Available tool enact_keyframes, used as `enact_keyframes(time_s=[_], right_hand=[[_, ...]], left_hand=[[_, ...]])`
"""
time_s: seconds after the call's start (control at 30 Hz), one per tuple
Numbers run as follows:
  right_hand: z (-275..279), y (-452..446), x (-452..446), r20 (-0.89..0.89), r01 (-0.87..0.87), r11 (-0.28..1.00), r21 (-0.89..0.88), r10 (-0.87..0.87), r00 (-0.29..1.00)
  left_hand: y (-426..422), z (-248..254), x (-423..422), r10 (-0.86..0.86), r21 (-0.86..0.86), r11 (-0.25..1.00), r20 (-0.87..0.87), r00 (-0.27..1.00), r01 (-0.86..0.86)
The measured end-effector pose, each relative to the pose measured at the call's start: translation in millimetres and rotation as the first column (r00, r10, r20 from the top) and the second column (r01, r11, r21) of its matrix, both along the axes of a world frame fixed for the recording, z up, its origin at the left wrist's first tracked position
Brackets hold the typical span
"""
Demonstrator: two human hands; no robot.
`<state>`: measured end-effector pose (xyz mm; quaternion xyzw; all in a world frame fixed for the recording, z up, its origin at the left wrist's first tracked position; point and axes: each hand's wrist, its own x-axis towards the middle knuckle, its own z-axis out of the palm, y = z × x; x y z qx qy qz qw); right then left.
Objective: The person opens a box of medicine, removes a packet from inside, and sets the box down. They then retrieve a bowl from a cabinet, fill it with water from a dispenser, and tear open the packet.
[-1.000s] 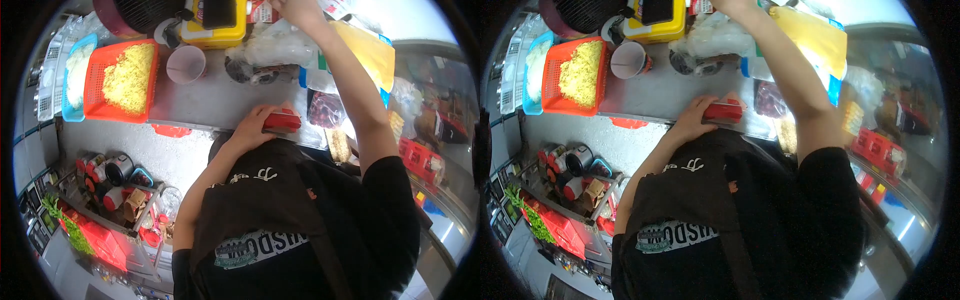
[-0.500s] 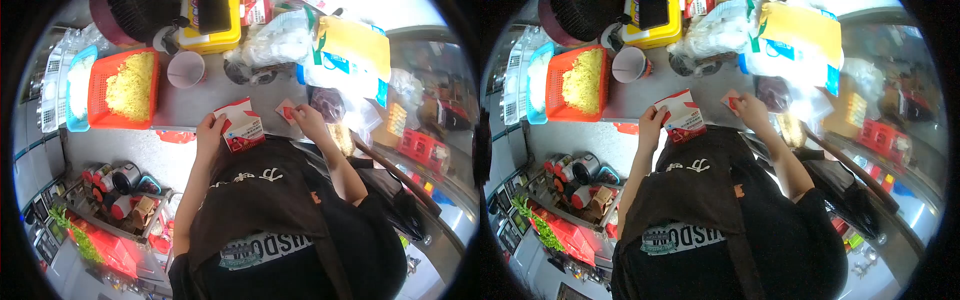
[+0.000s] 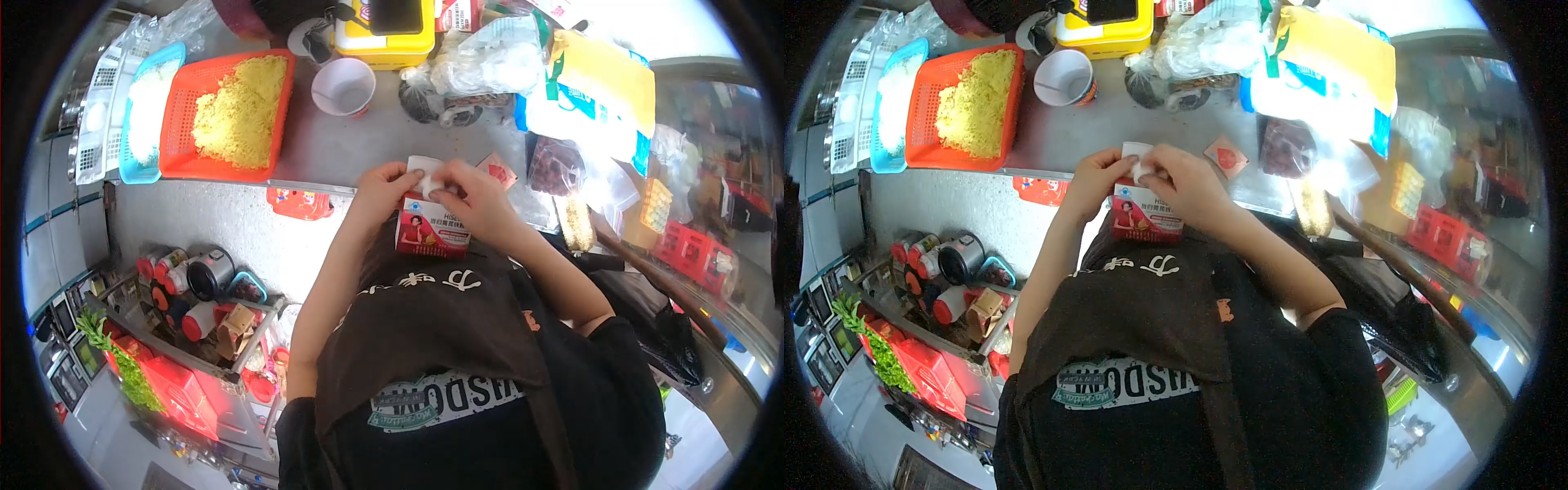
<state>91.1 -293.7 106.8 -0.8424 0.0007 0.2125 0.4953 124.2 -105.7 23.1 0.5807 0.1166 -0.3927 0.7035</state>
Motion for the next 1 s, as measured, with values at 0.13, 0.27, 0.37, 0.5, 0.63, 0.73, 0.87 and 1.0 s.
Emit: enact_keyframes(time_s=[0.13,0.27,0.37,0.5,0.63,0.73,0.87,1.0], right_hand=[[-21.0,-14.5,-9.0,0.164,-0.369,0.911,-0.186,0.399,0.902],[-21.7,-7.3,-15.2,0.266,-0.157,0.975,-0.156,0.194,0.944],[-12.6,-6.7,-14.6,0.183,0.081,0.996,-0.024,-0.075,0.98],[-14.6,-23.8,-14.6,0.197,0.343,0.939,-0.023,-0.332,0.922],[-16.7,-40.3,-6.9,-0.28,0.337,0.902,0.27,-0.262,0.924],[-20.2,-28.1,-4.8,-0.482,0.417,0.804,0.423,-0.19,0.855],[-19.6,-19.6,3.2,-0.529,0.512,0.697,0.501,-0.222,0.819],[-29.1,-23.6,8.9,-0.418,0.439,0.792,0.424,-0.259,0.871]], left_hand=[[11.8,-3.5,-7.6,0.008,-0.088,0.996,-0.076,0.997,-0.015],[19.0,8.1,-38.0,-0.035,-0.168,0.985,0.084,0.996,0.048],[16.8,32.5,-45.1,-0.148,-0.068,0.984,0.202,0.968,0.164],[13.7,38.8,-40.6,-0.009,-0.072,0.997,0.126,0.992,0.018],[10.7,40.1,-32.6,0.061,-0.141,0.989,0.094,0.994,-0.047],[4.5,46.7,-27.6,0.103,-0.103,0.99,0.043,0.994,-0.098],[1.9,34.3,-27.9,0.149,-0.136,0.983,0.218,0.965,-0.122],[-7.5,37.6,-26.2,0.16,-0.087,0.987,0.329,0.931,-0.138]])
